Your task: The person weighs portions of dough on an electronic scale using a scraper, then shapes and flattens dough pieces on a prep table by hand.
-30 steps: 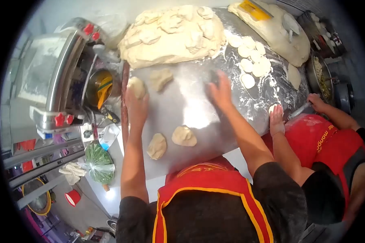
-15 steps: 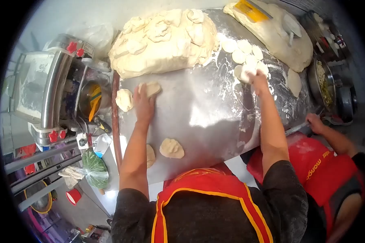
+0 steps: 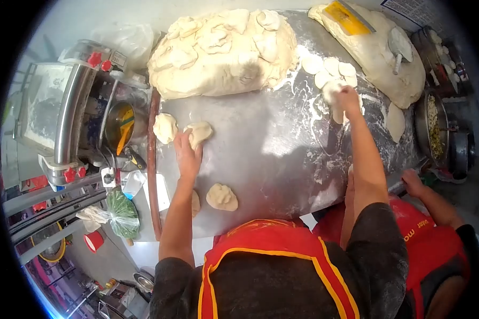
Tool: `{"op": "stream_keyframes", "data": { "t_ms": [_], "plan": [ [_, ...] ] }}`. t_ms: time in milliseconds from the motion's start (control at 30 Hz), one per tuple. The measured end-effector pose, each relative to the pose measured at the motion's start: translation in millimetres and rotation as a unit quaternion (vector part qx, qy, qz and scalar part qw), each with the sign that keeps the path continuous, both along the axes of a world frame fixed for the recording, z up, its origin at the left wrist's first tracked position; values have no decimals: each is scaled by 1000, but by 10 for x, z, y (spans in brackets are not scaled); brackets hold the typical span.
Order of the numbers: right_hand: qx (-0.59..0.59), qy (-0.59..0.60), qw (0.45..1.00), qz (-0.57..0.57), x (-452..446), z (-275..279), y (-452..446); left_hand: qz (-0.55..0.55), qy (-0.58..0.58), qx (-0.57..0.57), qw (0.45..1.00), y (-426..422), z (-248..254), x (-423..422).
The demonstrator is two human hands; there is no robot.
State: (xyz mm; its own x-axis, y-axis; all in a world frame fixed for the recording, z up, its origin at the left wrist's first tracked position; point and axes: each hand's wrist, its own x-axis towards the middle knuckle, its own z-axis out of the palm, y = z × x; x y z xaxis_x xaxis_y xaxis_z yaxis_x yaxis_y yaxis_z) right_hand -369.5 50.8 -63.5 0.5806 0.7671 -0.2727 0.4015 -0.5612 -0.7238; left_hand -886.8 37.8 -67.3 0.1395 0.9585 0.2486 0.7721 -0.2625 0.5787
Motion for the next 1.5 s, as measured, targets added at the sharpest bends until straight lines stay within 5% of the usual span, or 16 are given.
{"op": "stream_keyframes", "data": {
  "t_ms": [67,133,200,300,400,433,500,567,667,800,933,1067,1200,1300,1333,1500],
  "plan": [
    [141,-217,960,-110,52,12,3,7,9,25,1000,-14,-84,27],
    [201,-234,951,-37,-207,-83,-184,14,9,42,999,-32,-197,22],
    [186,-169,964,88,-735,-255,-456,20,11,49,999,-21,-241,45],
    [70,-373,911,162,-1152,-465,-577,41,20,36,998,-40,-233,46],
    [15,-392,917,76,-1601,-634,-213,59,17,24,998,-86,-268,59],
    [-100,-389,890,213,-1960,-303,-155,61,9,24,998,-72,-298,42],
    [143,-203,920,302,-2569,-443,-452,50,-24,51,997,-2,-288,-3],
    [54,-271,828,488,-3157,-176,-827,62,-91,25,994,31,-245,-5],
    [179,-221,733,618,-3184,-477,-1420,62,-176,-10,982,99,-268,-167],
    [73,-373,786,488,-2635,-79,-1410,48,-265,-138,953,89,73,-274],
    [200,-84,954,208,-2825,81,-817,-103,-260,-134,951,-48,239,45],
    [215,70,955,194,-3128,293,-582,-243,-33,-46,968,-210,193,221],
    [147,-5,962,229,-3133,-77,-407,-133,-379,-338,851,-174,111,263],
    [136,-121,943,280,-3281,-217,-437,-165,-232,-164,944,-162,-17,606],
    [164,-119,940,273,-3324,-231,-574,-143,-291,-152,934,-218,-154,754],
    [97,-306,899,299,-3267,-228,-815,-214,-6,2,977,-297,-239,708]
  ]
}}
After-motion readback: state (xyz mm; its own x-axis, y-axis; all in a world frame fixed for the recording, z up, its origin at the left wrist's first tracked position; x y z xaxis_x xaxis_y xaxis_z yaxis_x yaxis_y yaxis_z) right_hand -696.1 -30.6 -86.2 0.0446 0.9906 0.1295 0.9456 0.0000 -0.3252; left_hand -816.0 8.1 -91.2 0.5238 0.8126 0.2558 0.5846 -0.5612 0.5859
